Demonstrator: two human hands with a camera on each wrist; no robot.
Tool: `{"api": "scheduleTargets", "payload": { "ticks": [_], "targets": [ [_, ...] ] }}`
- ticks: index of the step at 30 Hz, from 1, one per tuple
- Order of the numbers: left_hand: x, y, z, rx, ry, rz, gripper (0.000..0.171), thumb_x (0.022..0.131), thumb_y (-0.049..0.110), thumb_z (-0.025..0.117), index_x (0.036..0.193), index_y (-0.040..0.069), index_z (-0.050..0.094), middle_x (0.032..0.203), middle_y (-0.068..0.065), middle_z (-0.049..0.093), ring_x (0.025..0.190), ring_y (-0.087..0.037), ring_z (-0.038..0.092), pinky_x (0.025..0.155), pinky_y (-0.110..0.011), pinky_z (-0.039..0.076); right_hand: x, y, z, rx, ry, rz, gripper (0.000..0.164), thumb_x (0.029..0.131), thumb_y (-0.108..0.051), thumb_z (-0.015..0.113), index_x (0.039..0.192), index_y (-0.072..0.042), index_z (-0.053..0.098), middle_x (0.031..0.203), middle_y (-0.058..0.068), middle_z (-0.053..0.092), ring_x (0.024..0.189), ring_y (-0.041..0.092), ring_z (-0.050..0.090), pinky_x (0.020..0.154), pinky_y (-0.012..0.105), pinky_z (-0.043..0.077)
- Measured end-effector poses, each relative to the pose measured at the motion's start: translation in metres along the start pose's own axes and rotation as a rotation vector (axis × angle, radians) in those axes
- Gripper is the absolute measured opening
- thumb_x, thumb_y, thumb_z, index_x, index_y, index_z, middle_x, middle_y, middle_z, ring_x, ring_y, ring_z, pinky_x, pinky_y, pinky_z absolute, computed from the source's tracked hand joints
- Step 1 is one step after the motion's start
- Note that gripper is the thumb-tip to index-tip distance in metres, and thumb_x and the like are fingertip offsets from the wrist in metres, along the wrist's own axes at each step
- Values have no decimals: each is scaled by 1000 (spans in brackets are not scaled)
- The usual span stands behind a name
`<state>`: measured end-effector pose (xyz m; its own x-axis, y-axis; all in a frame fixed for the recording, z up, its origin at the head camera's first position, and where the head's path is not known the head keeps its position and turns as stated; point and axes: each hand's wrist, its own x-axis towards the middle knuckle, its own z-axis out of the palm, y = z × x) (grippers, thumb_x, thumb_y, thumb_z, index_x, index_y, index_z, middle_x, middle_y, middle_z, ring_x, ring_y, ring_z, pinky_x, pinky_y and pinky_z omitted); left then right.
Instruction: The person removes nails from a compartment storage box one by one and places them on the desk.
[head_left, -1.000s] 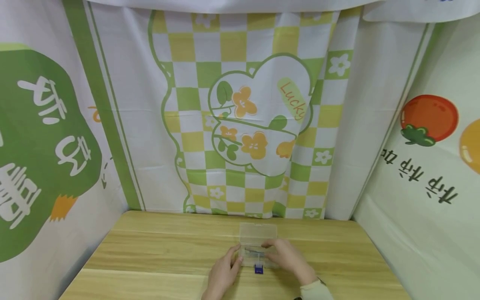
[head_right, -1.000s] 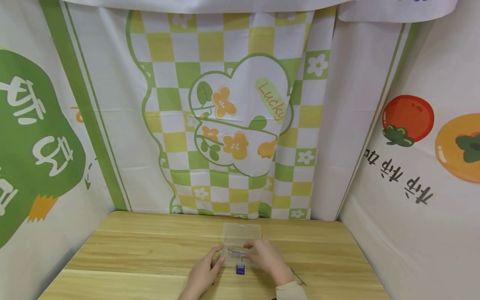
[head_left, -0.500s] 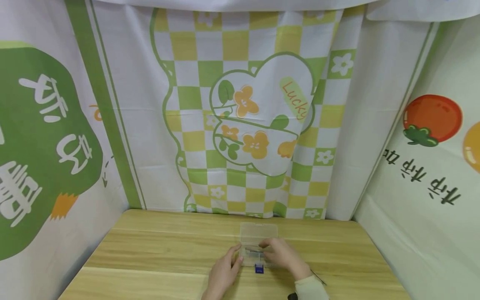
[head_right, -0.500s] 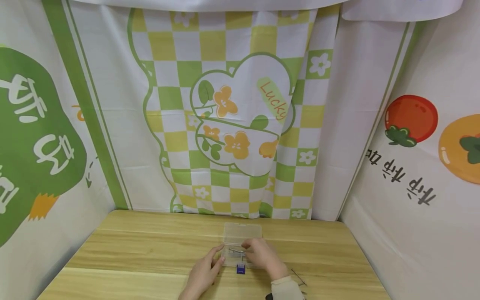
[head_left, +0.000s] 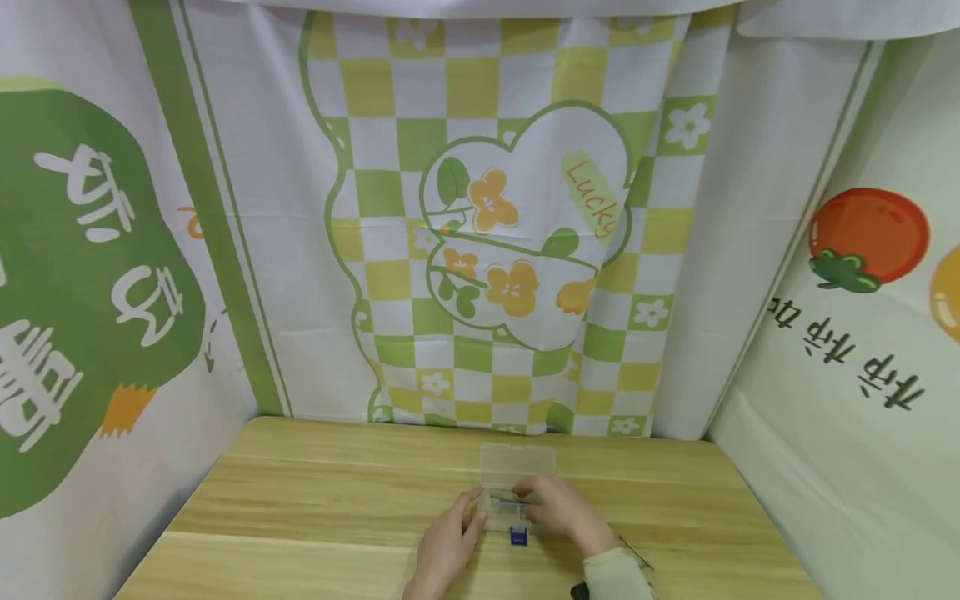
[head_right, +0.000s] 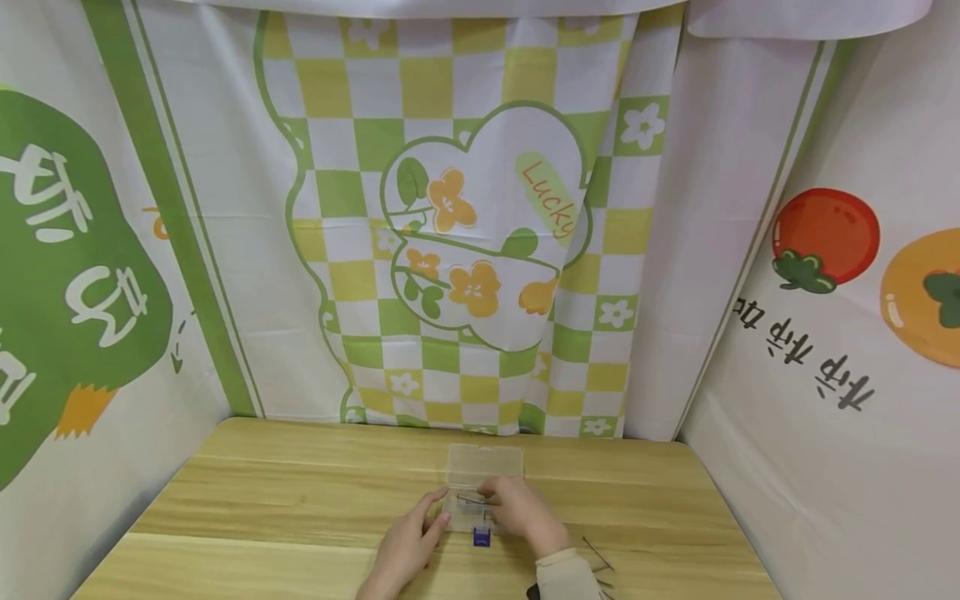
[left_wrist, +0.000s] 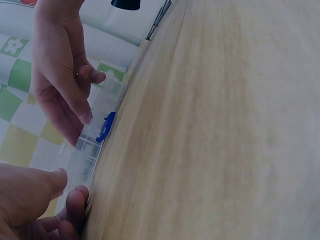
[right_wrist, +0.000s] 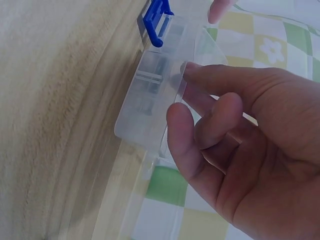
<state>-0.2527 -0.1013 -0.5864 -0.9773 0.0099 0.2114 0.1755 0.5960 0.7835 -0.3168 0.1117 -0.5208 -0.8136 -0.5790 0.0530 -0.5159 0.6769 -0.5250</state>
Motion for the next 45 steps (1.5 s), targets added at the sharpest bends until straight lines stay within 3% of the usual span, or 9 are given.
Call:
{"api": "scheduleTargets", "payload": {
  "ticks": [17,26,33,45],
  "targets": [
    [1,-2,1,9,2,26,42,107,26,65,147,13,61,58,14,45,43,-1,36,42,-21,28,7,-6,11,-122,37,-64,25,85,9,77,109,1,78,110,15,77,107,36,72,94,54,56],
    [1,-3,2,11,-1,26,43,107,27,65,147,13,62,58,14,45,42,-2,36,43,-22,28,6,-10,19,-279,98,-98,28,81,12,76,104,-3,80,103,12,78,96,30,73,87,45,59],
    [0,-4,2,18,10,28,43,106,27,66,147,14,62,58,14,46,43,-2,38,43,-22,29,8,-12,22,-304,121,-87,29,78,14,76,100,-4,78,97,9,74,89,26,71,82,43,59],
    [0,-5,2,16,7,34,43,106,27,66,146,13,62,59,14,47,44,-1,38,43,-21,30,6,-14,24,-281,83,-48,25,82,12,76,100,-5,72,98,7,69,88,26,69,79,43,60]
  ]
}}
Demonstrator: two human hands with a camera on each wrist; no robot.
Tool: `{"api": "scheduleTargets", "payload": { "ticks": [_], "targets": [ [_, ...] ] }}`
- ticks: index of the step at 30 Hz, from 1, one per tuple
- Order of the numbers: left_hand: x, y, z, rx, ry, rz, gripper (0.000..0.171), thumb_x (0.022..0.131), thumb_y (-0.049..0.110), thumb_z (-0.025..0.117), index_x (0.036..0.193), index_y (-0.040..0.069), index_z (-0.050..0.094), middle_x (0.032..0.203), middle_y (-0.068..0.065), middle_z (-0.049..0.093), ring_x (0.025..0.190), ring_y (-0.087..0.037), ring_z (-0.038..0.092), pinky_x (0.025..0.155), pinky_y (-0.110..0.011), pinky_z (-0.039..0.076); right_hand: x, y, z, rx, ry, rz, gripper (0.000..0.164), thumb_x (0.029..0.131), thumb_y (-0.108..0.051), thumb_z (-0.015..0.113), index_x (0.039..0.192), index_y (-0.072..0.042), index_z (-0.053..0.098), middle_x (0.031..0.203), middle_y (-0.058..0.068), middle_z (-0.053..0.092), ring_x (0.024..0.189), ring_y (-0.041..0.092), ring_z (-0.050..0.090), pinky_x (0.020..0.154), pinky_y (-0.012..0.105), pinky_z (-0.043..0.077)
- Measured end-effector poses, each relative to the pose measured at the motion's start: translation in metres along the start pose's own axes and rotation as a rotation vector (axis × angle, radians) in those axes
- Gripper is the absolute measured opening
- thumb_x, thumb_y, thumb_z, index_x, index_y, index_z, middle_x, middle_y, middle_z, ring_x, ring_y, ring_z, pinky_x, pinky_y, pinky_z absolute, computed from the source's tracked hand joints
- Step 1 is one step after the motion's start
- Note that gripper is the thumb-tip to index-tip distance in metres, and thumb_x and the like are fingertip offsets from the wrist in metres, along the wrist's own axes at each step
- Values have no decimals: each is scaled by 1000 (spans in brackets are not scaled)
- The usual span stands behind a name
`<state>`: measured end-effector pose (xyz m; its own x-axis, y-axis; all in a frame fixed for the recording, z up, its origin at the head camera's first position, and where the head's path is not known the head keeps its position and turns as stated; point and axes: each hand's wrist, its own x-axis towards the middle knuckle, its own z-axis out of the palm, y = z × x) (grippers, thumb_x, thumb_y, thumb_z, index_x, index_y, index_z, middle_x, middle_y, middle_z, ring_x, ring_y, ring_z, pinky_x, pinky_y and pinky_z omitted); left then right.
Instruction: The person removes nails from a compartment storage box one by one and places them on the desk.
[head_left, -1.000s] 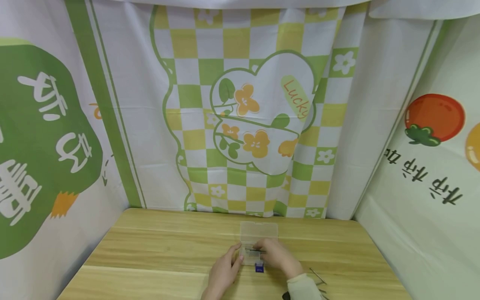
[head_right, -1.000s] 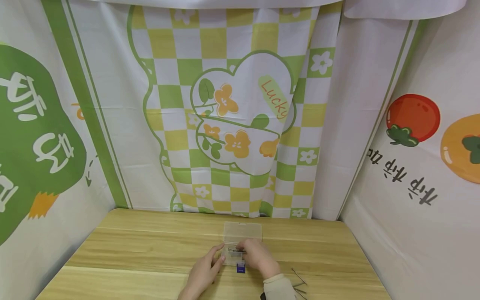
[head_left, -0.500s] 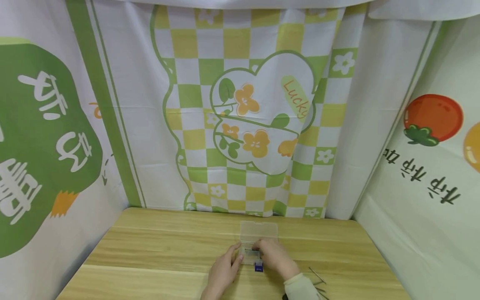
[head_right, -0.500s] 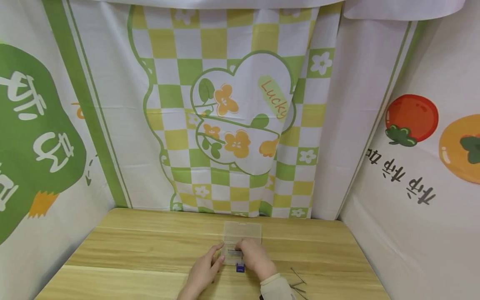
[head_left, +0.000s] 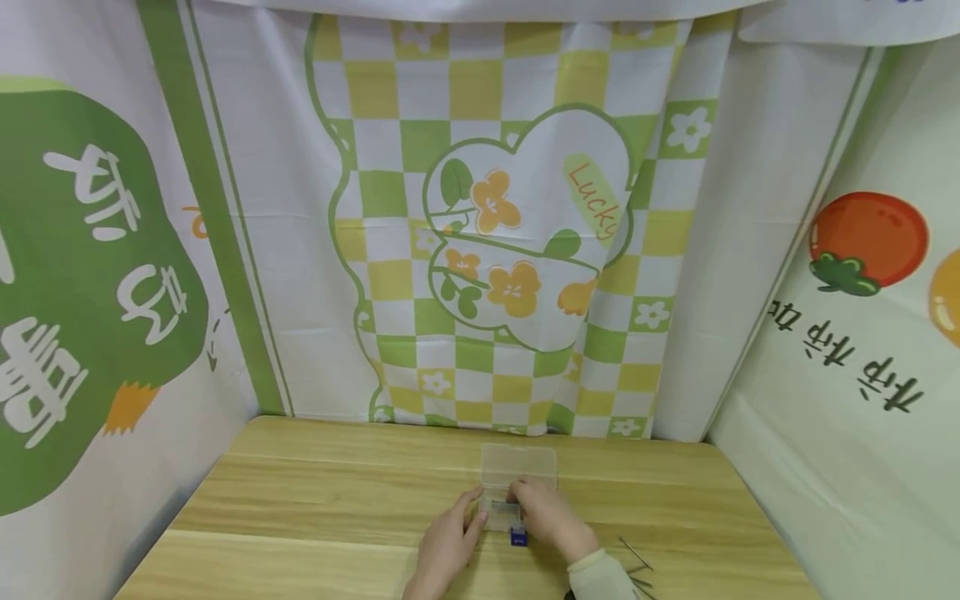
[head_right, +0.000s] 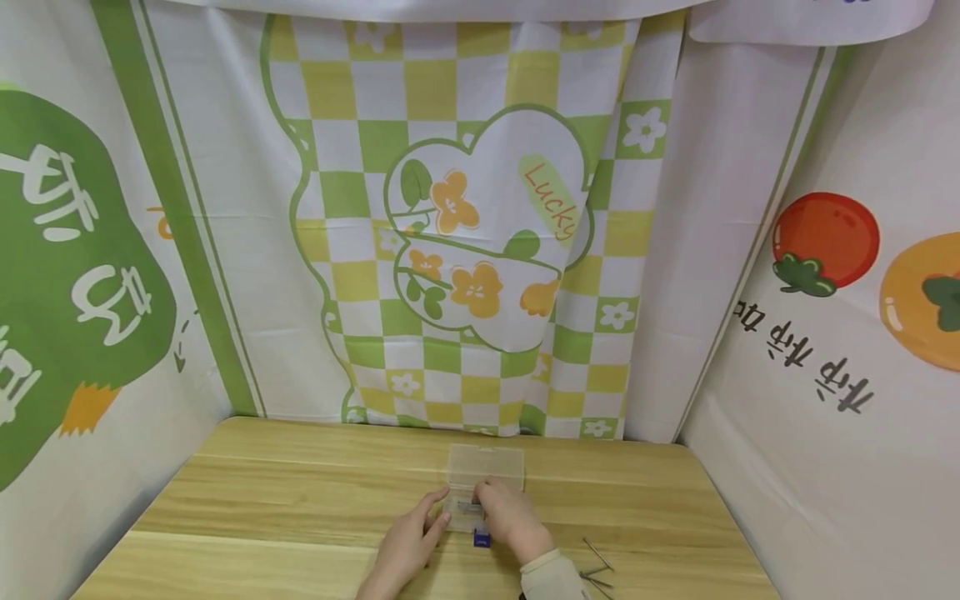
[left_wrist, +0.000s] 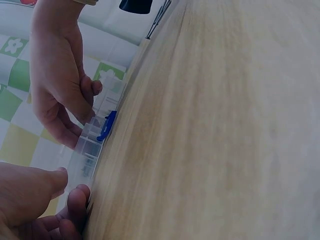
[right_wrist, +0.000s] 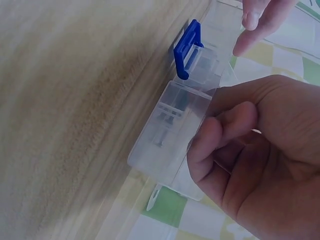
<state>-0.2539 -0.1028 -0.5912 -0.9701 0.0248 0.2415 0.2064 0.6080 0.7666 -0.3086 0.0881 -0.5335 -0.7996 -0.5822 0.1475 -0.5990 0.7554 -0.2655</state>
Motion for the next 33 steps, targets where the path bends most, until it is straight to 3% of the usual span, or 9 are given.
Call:
{"api": "scheduleTargets", "payload": {
  "ticks": [14,22,33],
  "targets": [
    [-1,-1,1,-21,-23,-25,43,107,29,64,148,15,61,61,15,50,43,-2,43,43,-22,33,-5,3,3,70,6,-11,28,79,15,73,100,-5,70,95,7,70,86,25,69,78,41,60],
    [0,3,-1,-16,-7,-20,43,106,28,66,147,15,61,60,13,48,44,-3,41,43,-23,32,-4,10,2,106,42,-60,23,84,15,69,98,-4,70,94,8,70,87,26,69,79,40,60],
    [-1,4,-2,-15,-14,-24,43,106,27,66,147,15,61,61,12,49,44,-3,42,43,-23,33,-3,12,2,124,13,-53,23,87,14,67,101,-4,71,98,9,70,92,28,69,82,42,60]
  ]
}}
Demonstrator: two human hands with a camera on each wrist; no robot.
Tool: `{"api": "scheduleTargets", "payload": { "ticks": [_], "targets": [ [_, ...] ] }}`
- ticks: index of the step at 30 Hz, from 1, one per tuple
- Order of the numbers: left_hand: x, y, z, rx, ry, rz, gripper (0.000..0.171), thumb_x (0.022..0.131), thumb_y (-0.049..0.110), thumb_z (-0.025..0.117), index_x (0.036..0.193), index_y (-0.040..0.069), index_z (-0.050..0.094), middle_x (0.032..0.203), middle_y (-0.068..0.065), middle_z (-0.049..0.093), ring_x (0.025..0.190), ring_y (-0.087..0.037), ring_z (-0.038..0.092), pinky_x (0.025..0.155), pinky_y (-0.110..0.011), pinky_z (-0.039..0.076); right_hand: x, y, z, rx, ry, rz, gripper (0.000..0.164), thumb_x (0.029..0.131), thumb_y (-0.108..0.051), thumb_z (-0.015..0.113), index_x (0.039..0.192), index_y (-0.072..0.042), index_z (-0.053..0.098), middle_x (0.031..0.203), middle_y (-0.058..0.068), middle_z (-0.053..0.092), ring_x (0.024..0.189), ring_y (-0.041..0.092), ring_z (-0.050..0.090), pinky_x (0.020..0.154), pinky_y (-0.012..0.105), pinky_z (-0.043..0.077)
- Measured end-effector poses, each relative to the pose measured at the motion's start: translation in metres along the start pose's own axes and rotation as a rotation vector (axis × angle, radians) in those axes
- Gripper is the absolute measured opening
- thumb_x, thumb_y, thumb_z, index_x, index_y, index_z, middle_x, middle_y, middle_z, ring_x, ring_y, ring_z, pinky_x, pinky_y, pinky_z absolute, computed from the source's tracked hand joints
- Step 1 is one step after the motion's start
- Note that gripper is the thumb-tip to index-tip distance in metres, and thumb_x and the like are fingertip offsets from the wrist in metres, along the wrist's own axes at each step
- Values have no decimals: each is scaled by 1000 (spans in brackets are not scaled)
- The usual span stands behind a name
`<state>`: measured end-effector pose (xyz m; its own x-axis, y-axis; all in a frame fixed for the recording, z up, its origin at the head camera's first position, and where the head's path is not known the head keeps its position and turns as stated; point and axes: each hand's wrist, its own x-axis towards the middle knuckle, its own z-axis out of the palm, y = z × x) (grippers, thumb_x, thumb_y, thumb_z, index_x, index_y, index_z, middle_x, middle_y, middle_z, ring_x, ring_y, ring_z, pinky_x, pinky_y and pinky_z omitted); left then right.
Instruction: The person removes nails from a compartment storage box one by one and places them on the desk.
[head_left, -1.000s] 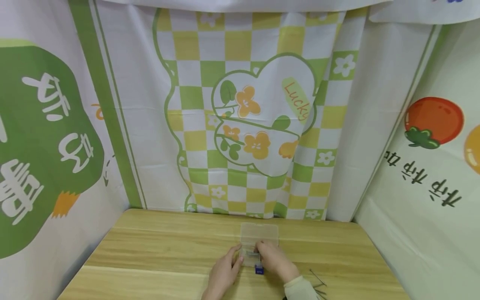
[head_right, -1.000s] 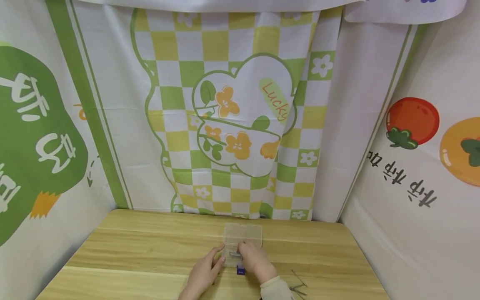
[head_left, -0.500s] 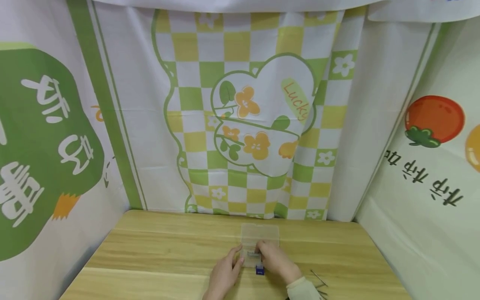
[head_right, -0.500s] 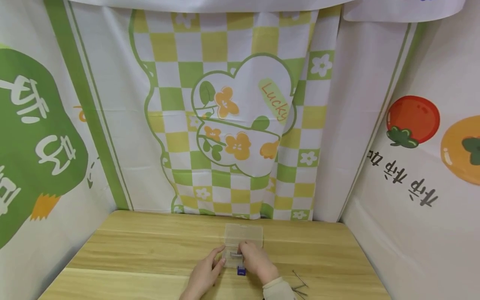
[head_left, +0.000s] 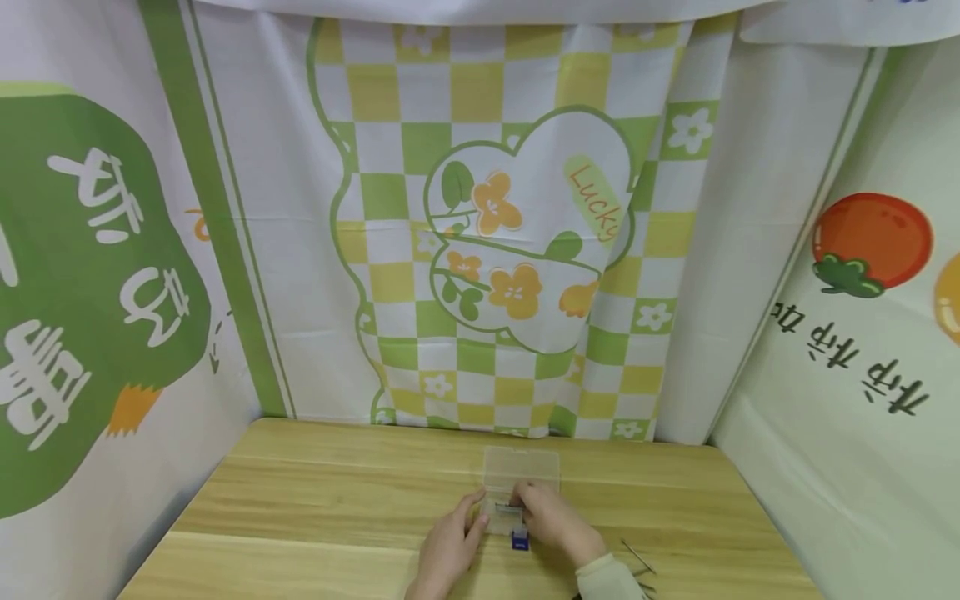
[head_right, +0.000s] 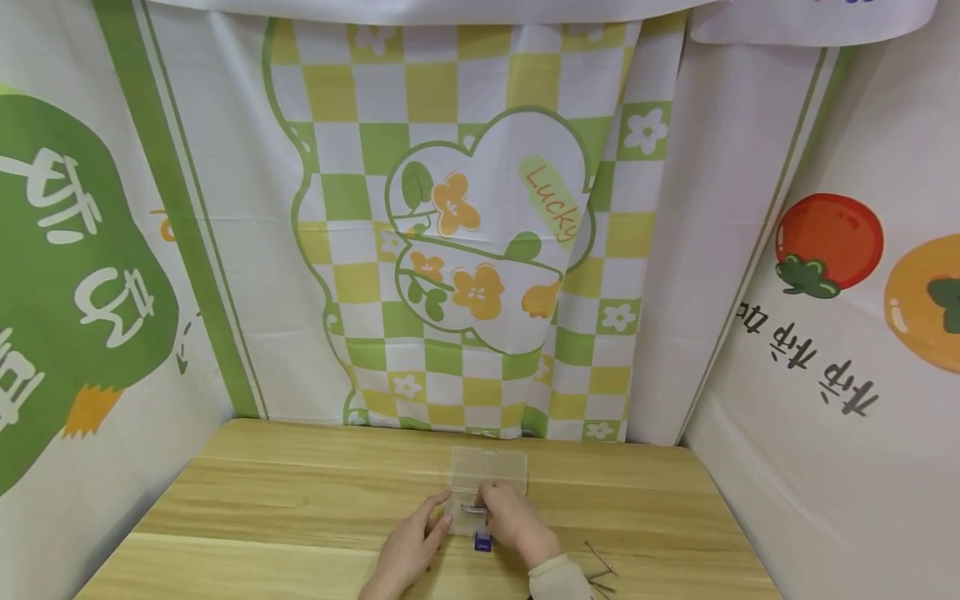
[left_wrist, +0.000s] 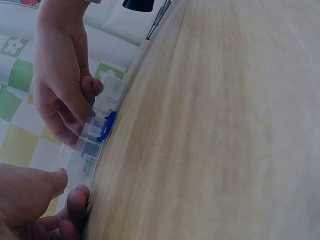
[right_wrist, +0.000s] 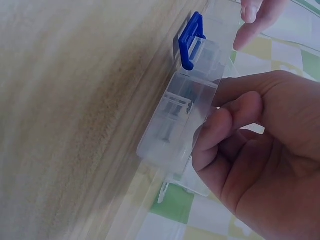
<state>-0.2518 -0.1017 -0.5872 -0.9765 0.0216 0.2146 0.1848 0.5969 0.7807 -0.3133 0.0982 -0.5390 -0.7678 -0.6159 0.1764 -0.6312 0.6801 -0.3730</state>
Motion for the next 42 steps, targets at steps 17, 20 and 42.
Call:
{"api": "scheduleTargets", "payload": {
  "ticks": [17,20,42],
  "targets": [
    [2,-4,2,-22,1,5,44,107,30,65,148,16,61,59,14,48,42,-2,41,42,-22,32,0,8,-6,173,2,-15,20,81,14,67,95,0,73,94,11,74,90,29,70,84,46,60],
    [2,-4,1,-22,1,4,44,106,30,65,148,16,61,59,14,48,42,-2,42,42,-22,32,0,9,-7,187,5,-14,18,82,12,69,95,0,73,94,10,74,88,28,71,83,44,60],
    [1,-6,3,6,11,3,44,106,30,67,147,18,61,61,13,49,44,-3,42,44,-24,32,-5,21,-5,265,43,-41,10,88,3,78,95,-3,76,92,9,75,88,28,71,83,46,60]
  ]
}}
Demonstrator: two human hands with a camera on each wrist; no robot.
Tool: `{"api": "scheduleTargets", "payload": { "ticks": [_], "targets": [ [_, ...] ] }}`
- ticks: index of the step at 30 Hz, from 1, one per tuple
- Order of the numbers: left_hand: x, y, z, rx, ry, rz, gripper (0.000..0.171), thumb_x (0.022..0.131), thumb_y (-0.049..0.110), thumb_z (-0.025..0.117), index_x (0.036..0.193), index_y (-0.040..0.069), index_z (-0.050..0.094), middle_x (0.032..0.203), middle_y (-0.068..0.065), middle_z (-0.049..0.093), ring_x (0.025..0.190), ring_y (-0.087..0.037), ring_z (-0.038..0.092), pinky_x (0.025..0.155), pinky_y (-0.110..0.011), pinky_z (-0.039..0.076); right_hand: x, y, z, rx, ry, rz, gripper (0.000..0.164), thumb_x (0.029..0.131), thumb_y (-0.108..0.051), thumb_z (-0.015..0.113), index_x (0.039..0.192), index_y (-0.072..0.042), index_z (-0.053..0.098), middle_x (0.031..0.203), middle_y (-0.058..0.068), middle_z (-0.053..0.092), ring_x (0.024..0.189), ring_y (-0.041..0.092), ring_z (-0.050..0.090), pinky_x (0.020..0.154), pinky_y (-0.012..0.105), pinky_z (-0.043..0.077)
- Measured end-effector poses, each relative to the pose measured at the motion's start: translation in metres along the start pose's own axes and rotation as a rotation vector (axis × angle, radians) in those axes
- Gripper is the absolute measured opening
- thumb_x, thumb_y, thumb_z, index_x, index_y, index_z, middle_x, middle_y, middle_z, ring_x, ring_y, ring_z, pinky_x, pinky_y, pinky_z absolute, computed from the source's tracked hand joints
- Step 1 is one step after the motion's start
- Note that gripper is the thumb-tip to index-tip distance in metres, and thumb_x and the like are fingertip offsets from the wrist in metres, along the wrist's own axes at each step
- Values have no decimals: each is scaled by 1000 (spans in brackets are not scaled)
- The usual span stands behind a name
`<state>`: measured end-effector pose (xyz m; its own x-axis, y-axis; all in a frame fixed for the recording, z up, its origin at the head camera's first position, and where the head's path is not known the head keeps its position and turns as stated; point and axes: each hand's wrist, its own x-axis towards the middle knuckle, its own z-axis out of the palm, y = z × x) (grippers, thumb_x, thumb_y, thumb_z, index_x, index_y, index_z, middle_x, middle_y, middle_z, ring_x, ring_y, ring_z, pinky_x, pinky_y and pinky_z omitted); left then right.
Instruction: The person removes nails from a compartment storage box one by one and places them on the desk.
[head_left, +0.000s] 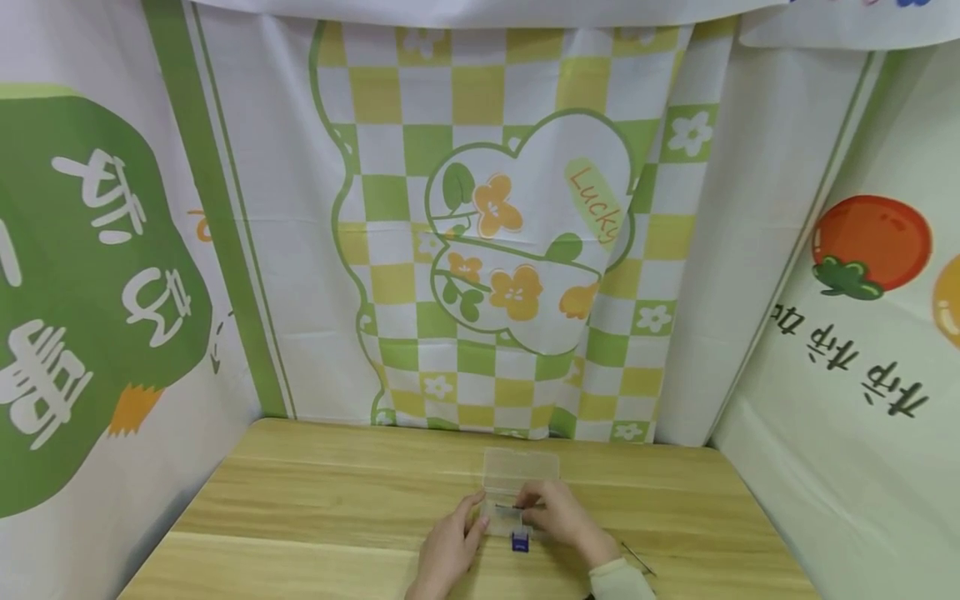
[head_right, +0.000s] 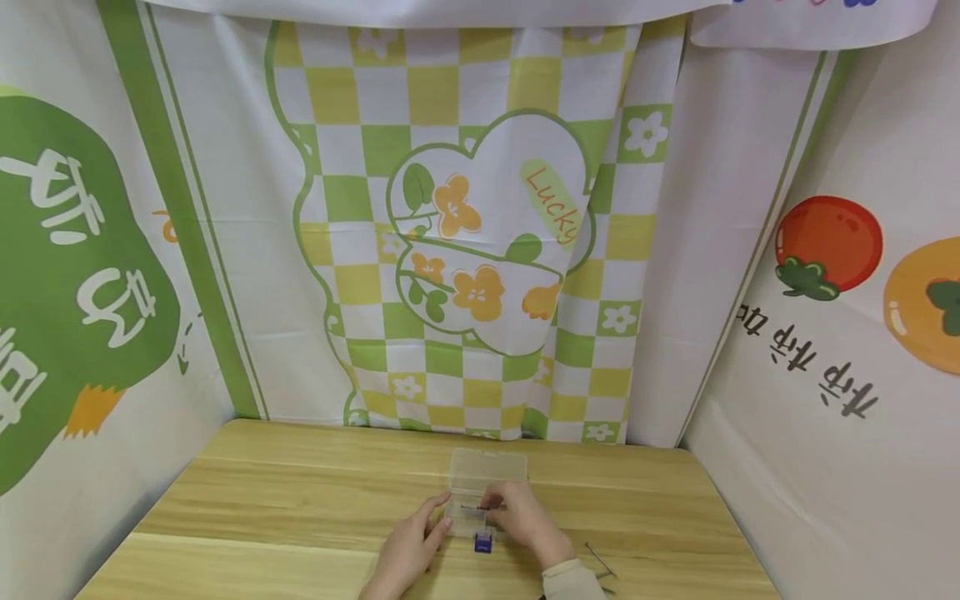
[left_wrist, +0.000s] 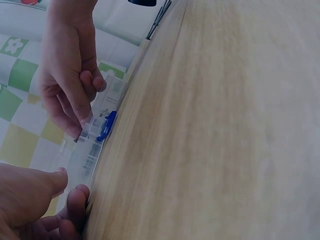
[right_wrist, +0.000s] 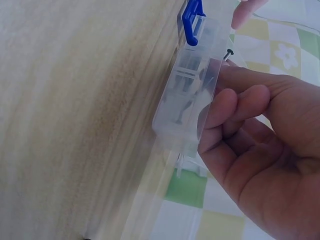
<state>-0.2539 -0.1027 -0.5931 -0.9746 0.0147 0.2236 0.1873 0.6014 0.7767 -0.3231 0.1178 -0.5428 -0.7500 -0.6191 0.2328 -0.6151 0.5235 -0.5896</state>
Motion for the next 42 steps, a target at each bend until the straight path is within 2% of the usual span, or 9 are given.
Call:
{"api": "scheduleTargets", "payload": {
  "ticks": [8,11,15,23,32,38,42],
  "targets": [
    [-1,0,0,-4,-15,-3,44,106,29,66,148,18,61,61,13,48,44,-2,41,44,-23,32,-3,3,-1,37,5,18,10,88,1,79,95,-5,76,92,6,76,87,21,70,83,45,59],
    [-1,1,-1,-9,-15,-4,44,106,29,66,148,17,61,61,13,48,44,-2,40,43,-23,32,-4,4,-1,54,22,26,8,89,-1,78,96,-5,76,92,5,76,86,21,70,79,40,59],
    [-1,1,-1,-12,-14,-4,44,106,30,66,148,16,61,60,13,48,44,-2,41,43,-22,32,-4,5,-2,57,71,39,6,93,-3,78,98,-5,76,94,4,76,87,21,70,75,31,57],
    [-1,2,0,-16,-20,-8,44,106,31,65,148,17,61,60,13,49,43,-3,42,42,-22,32,-7,0,-8,71,145,48,8,95,-7,77,103,-6,77,96,4,78,89,16,70,73,26,55],
    [1,0,1,-4,-11,8,44,106,30,66,147,15,61,59,14,48,42,-2,39,42,-21,30,-22,-8,-22,78,146,90,9,97,-14,77,103,-7,78,94,-2,77,84,12,67,69,25,50],
    [1,-1,1,-13,-5,17,43,107,28,65,147,14,61,58,15,47,42,-1,39,41,-19,29,-38,-12,-30,62,122,135,12,96,-18,79,102,-8,79,92,-7,77,90,14,70,74,37,57],
    [2,-1,1,-11,-2,13,43,107,28,64,148,15,61,58,15,47,42,0,39,41,-19,29,-47,-15,-36,74,119,156,13,97,-19,78,104,-8,80,93,-9,76,89,12,68,73,30,53]
  ]
}}
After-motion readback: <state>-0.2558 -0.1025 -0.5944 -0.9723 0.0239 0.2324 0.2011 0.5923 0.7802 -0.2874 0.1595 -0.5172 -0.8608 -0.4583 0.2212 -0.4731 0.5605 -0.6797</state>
